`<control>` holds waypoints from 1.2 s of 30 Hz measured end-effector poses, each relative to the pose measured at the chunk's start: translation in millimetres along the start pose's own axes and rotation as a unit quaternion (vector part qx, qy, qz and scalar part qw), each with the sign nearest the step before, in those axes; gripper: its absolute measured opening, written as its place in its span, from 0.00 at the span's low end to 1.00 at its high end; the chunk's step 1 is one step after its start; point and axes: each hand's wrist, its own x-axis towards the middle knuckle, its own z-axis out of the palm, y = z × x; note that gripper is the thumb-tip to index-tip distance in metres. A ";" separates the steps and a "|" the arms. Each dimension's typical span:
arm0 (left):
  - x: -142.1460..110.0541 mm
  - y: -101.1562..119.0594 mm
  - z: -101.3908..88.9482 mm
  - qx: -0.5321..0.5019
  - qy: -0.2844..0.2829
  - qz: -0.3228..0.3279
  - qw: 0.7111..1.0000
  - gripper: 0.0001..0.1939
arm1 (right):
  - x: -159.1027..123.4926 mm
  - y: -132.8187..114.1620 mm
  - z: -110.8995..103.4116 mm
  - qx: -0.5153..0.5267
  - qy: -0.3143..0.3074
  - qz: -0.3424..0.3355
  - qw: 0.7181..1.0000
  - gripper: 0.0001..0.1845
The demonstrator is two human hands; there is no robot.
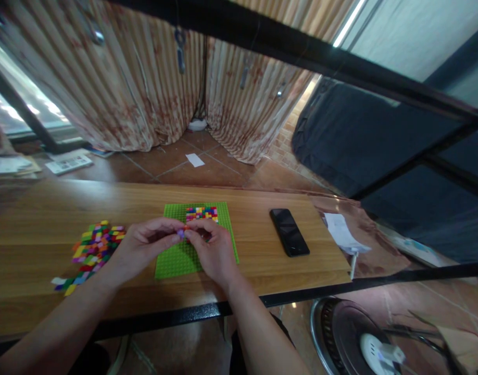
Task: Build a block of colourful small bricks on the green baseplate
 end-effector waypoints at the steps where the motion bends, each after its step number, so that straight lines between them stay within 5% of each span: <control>1: 0.0 0.1 1.6 -0.005 0.004 0.000 1.000 0.09 | -0.1 0.2 0.4 0.011 0.006 0.002 1.000 0.05; 10: 0.0 -3.5 8.1 0.042 0.053 0.037 0.997 0.08 | -2.6 3.5 1.6 0.028 0.006 -0.014 0.999 0.10; 20: 2.1 -0.6 4.0 -0.030 -0.014 0.003 0.999 0.13 | -1.1 -3.5 -8.8 -0.055 -0.055 -0.111 0.991 0.07; 29: 5.1 -7.5 1.1 0.003 0.038 -0.031 0.999 0.11 | 4.1 3.4 -31.1 -0.075 0.037 -0.051 0.995 0.06; 36: 8.0 -16.2 -3.5 0.075 0.076 -0.062 0.992 0.11 | 4.0 13.0 -47.9 -0.200 -0.053 -0.071 0.976 0.06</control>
